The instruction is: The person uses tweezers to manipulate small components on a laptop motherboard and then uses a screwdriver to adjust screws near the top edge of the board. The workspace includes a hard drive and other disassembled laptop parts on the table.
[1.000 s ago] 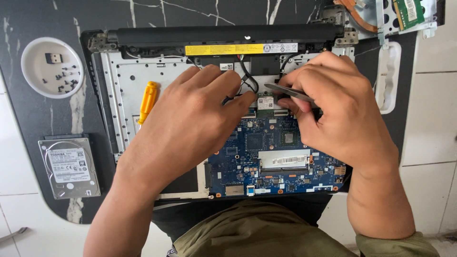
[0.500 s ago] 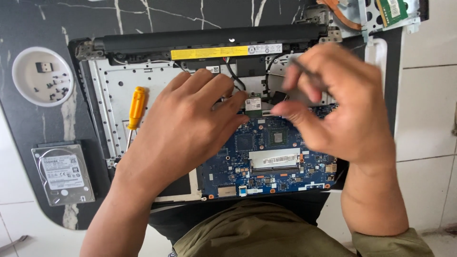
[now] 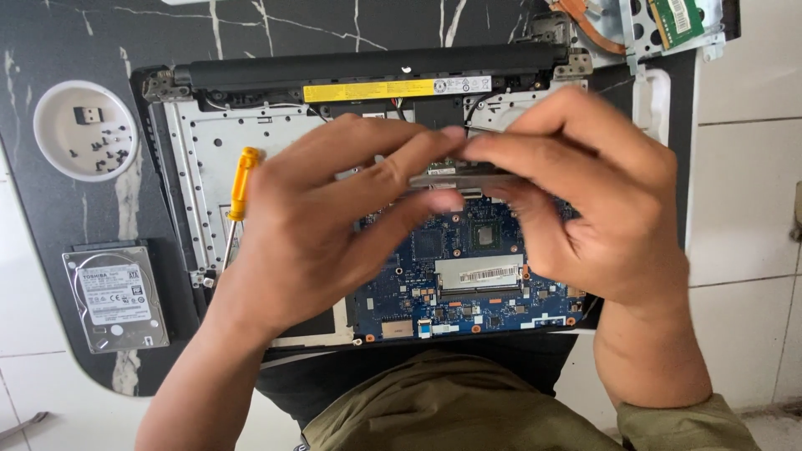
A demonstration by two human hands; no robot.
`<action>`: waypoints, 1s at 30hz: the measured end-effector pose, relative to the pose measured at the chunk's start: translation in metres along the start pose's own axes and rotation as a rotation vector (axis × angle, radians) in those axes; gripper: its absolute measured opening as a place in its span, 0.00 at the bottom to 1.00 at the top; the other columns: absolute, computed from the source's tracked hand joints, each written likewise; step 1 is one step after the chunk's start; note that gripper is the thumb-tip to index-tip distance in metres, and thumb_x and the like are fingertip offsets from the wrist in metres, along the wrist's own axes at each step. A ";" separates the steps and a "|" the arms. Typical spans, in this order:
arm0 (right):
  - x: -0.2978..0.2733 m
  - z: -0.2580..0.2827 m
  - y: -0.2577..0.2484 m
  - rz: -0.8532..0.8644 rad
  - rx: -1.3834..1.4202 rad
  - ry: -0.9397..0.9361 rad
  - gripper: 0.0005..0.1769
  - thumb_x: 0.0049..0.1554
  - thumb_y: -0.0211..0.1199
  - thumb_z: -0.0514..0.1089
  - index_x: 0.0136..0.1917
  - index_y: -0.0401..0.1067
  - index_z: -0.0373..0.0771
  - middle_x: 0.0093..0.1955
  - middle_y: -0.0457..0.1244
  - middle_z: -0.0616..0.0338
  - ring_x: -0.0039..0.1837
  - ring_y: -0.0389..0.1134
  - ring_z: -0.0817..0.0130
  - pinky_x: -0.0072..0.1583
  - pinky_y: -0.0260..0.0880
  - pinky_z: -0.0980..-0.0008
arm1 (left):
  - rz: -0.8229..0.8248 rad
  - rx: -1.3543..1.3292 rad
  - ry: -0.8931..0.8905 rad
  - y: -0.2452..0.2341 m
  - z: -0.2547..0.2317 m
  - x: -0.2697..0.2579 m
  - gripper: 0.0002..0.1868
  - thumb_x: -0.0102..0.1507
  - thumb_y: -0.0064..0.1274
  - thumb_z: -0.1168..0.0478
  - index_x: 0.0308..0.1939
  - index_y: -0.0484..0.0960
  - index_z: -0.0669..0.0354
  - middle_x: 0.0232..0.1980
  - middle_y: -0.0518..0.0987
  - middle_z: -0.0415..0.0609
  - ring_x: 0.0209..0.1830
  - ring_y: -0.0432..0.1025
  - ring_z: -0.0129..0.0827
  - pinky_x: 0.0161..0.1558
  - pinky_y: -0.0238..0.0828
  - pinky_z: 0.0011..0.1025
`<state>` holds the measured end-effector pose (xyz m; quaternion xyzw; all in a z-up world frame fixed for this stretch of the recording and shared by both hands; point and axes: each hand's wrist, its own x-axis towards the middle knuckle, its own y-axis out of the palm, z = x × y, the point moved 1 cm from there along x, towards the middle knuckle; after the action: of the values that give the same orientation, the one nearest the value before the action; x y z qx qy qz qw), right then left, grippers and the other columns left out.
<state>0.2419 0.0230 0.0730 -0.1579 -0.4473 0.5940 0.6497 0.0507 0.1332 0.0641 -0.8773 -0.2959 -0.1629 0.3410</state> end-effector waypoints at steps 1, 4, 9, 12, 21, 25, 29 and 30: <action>0.000 0.000 0.001 0.001 0.001 0.001 0.07 0.67 0.60 0.24 0.57 0.78 0.23 0.47 0.62 0.43 0.43 0.64 0.56 0.44 0.61 0.63 | 0.000 -0.001 -0.001 -0.002 -0.004 0.002 0.16 0.69 0.63 0.66 0.56 0.79 0.74 0.54 0.82 0.62 0.50 0.81 0.50 0.52 0.78 0.40; -0.003 -0.001 0.003 -0.064 0.049 -0.052 0.08 0.65 0.64 0.32 0.51 0.76 0.20 0.46 0.65 0.38 0.43 0.68 0.53 0.45 0.67 0.62 | -0.035 -0.126 -0.042 -0.007 -0.014 0.007 0.09 0.69 0.53 0.69 0.50 0.82 0.75 0.50 0.82 0.64 0.47 0.83 0.48 0.48 0.84 0.31; -0.004 -0.013 -0.001 -0.088 0.038 -0.122 0.26 0.60 0.71 0.47 0.58 0.74 0.18 0.56 0.69 0.30 0.56 0.75 0.43 0.55 0.80 0.56 | -0.326 -0.371 -0.309 -0.028 -0.008 -0.013 0.17 0.79 0.37 0.49 0.50 0.68 0.60 0.45 0.83 0.62 0.43 0.83 0.44 0.47 0.85 0.34; 0.000 -0.008 -0.003 -0.078 0.026 -0.060 0.12 0.68 0.62 0.33 0.56 0.76 0.16 0.56 0.67 0.29 0.51 0.72 0.47 0.57 0.76 0.55 | -0.188 0.032 -0.419 -0.056 -0.003 -0.029 0.14 0.82 0.43 0.56 0.47 0.69 0.63 0.40 0.76 0.59 0.38 0.74 0.46 0.43 0.73 0.39; -0.008 -0.017 -0.002 -0.094 -0.098 -0.022 0.08 0.71 0.63 0.29 0.55 0.80 0.19 0.53 0.70 0.33 0.52 0.72 0.47 0.47 0.72 0.62 | 0.407 0.910 -1.030 -0.056 0.017 -0.034 0.19 0.66 0.54 0.40 0.43 0.86 0.49 0.33 0.84 0.56 0.35 0.78 0.61 0.32 0.71 0.54; -0.005 -0.021 0.000 -0.114 -0.081 -0.027 0.08 0.69 0.65 0.31 0.55 0.80 0.21 0.52 0.72 0.36 0.50 0.73 0.51 0.47 0.72 0.63 | 0.512 0.866 -0.923 -0.061 0.006 -0.027 0.16 0.70 0.52 0.52 0.36 0.80 0.61 0.25 0.80 0.54 0.27 0.76 0.53 0.28 0.71 0.48; -0.001 -0.016 0.011 0.014 0.219 0.009 0.13 0.68 0.58 0.39 0.57 0.76 0.27 0.49 0.71 0.44 0.40 0.70 0.65 0.38 0.70 0.75 | 0.396 0.243 -0.626 -0.055 -0.016 -0.004 0.13 0.71 0.51 0.57 0.34 0.79 0.58 0.17 0.76 0.45 0.10 0.63 0.30 0.15 0.59 0.30; 0.001 -0.017 0.015 0.076 0.360 0.033 0.19 0.68 0.52 0.47 0.58 0.75 0.31 0.47 0.71 0.48 0.38 0.72 0.67 0.37 0.73 0.78 | 0.372 0.002 -0.535 -0.050 -0.021 0.005 0.12 0.70 0.49 0.61 0.33 0.78 0.61 0.21 0.83 0.41 0.08 0.69 0.18 0.07 0.60 0.19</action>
<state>0.2450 0.0329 0.0530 -0.0656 -0.3170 0.6860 0.6517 0.0214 0.1501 0.1070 -0.9277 -0.2097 0.1389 0.2760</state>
